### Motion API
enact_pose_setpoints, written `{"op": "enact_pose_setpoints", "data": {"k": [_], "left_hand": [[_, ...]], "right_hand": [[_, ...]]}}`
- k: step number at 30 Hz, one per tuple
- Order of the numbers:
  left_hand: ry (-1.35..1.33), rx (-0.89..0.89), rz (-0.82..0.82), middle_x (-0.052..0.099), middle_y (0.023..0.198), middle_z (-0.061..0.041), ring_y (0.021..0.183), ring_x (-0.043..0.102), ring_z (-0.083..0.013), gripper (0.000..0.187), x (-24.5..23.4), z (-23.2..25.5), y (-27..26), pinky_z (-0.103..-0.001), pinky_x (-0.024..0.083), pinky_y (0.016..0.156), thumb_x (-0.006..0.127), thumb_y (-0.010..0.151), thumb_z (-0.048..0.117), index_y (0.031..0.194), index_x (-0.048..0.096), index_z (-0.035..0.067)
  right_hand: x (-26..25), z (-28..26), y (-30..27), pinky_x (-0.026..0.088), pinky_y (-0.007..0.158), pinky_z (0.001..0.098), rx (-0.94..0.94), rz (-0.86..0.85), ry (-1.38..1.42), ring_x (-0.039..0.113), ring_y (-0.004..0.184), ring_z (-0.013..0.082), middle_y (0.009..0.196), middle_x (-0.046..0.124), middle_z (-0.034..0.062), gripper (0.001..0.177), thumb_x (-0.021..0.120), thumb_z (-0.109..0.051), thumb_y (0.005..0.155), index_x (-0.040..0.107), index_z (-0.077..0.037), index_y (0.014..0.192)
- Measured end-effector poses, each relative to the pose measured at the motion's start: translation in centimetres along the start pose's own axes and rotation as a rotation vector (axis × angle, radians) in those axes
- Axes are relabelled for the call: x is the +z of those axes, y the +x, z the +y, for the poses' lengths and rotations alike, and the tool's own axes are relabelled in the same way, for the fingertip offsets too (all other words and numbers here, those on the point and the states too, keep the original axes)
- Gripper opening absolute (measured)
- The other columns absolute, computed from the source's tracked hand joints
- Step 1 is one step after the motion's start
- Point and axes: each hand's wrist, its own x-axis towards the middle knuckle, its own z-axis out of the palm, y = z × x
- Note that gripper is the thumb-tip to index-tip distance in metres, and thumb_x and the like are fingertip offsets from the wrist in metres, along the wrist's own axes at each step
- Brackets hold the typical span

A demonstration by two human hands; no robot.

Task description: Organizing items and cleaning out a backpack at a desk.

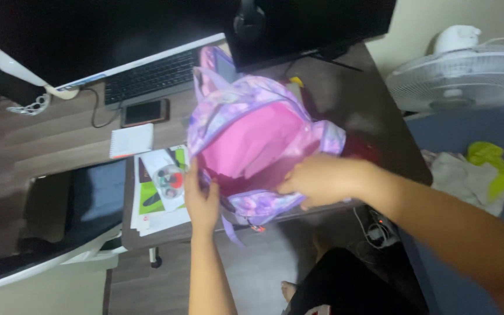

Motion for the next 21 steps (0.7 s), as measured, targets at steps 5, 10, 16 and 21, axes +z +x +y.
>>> {"op": "enact_pose_setpoints", "data": {"k": [5, 10, 16, 21], "left_hand": [[-0.523, -0.196, 0.103, 0.049, 0.146, -0.015, 0.138, 0.052, -0.0280, 0.057, 2.1, -1.8, -1.7, -0.039, 0.047, 0.106, 0.060, 0.086, -0.002, 0.140, 0.043, 0.008], [-1.161, -0.325, 0.373, 0.058, 0.133, -0.015, 0.132, 0.055, -0.0293, 0.033, 2.4, -4.6, -6.9, -0.039, 0.047, 0.117, 0.055, 0.093, -0.004, 0.119, 0.051, 0.016], [-0.047, -0.654, -0.133, 0.072, 0.118, -0.010, 0.115, 0.067, -0.0261, 0.033, 3.5, 1.2, -9.1, -0.041, 0.049, 0.100, 0.054, 0.094, 0.014, 0.125, 0.066, 0.017], [0.176, -0.803, -0.403, 0.068, 0.132, -0.010, 0.130, 0.055, -0.0329, 0.046, 4.7, 2.6, -11.8, -0.049, 0.038, 0.109, 0.054, 0.097, 0.028, 0.142, 0.058, 0.028]], "right_hand": [[1.8, -0.3, -1.4, 0.054, 0.081, 0.0497, -0.057, 0.085, -0.093, 0.070, 0.097, 0.0351, 0.102, 0.073, 0.0110, 0.037, 0.074, -0.020, 0.078, 0.070, -0.016, 0.115], [-0.1, -1.2, -1.9, 0.054, 0.076, 0.0510, 0.075, -0.022, -0.114, 0.069, 0.091, 0.0367, 0.092, 0.072, 0.0144, 0.060, 0.070, -0.022, 0.087, 0.048, -0.020, 0.143], [1.3, -1.1, -0.9, 0.048, 0.096, 0.0493, -0.190, 0.372, -0.100, 0.060, 0.120, 0.0342, 0.128, 0.064, 0.0177, 0.077, 0.069, -0.004, 0.070, 0.046, -0.011, 0.143], [0.0, -6.8, 1.2, 0.034, 0.111, 0.0522, -0.501, 0.583, -0.121, 0.047, 0.134, 0.0400, 0.142, 0.054, 0.0210, 0.067, 0.070, -0.008, 0.068, 0.061, -0.010, 0.134]]}}
